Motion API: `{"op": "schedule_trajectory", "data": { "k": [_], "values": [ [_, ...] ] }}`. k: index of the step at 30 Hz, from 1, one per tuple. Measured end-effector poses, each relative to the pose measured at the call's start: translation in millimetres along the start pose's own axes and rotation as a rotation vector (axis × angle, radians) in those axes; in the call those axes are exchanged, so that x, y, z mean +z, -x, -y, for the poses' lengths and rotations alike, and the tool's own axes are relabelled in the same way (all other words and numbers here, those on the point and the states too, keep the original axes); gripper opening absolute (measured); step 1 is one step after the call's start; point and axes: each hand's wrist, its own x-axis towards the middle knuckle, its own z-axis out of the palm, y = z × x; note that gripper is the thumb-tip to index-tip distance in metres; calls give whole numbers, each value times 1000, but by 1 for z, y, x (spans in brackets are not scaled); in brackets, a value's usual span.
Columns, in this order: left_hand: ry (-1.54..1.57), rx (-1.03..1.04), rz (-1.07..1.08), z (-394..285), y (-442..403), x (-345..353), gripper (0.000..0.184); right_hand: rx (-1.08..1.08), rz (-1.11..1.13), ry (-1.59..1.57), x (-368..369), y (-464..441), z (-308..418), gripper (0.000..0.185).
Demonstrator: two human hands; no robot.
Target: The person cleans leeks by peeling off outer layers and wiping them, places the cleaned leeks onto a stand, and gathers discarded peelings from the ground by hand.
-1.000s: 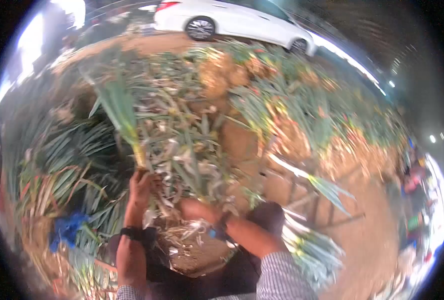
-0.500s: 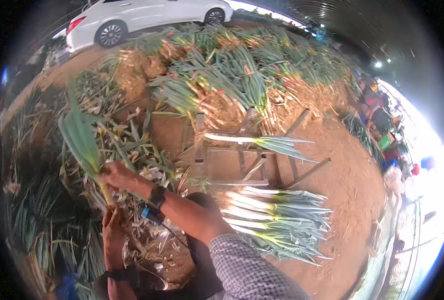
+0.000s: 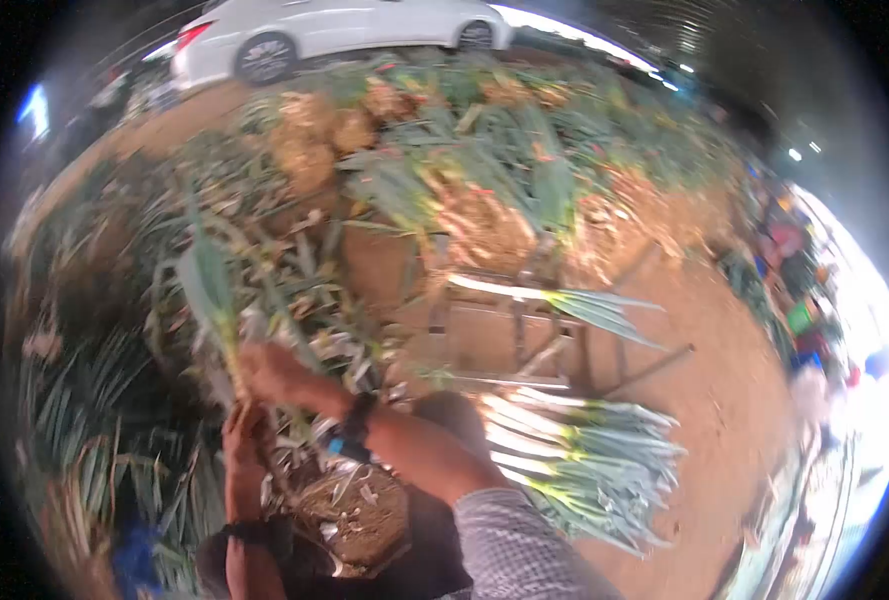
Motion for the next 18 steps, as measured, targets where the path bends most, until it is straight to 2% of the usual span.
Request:
{"op": "schedule_trajectory", "data": {
  "k": [1,2,4,5,6,7,8,9,11,12,13,16,18],
  "values": [
    [-67,-87,-151,-13,12,20,25,15,-101,-63,-10,-1,7,30],
    [-79,52,-88,1,9,12,30,-251,-139,-3,-17,-7,-2,34],
    [-151,-36,25,5,19,0,29,39,151,-255,-26,-5,10,35],
    [-219,-88,20,-14,29,15,29,205,266,-345,-33,-4,16,36],
    [-146,-65,13,-19,37,18,28,209,371,-356,-33,-2,27,28],
    [-73,-41,8,-24,43,22,28,284,402,-307,-28,-2,21,23],
    [-5,-49,101,-9,30,11,39,318,334,-316,-27,0,33,24],
    [-15,-69,115,-6,23,6,36,133,278,-80,-27,-3,36,25],
    [-76,38,123,6,19,0,32,245,337,53,-30,-5,47,25],
    [-238,121,70,27,4,-9,32,167,333,96,-26,-7,27,23],
    [-94,42,71,8,24,-6,33,90,323,134,-17,-8,11,21],
    [-120,109,38,20,18,-20,39,-97,289,256,-3,4,29,15],
    [-31,39,-105,1,20,-18,40,-102,167,127,-12,-2,36,11]
  ]
}}
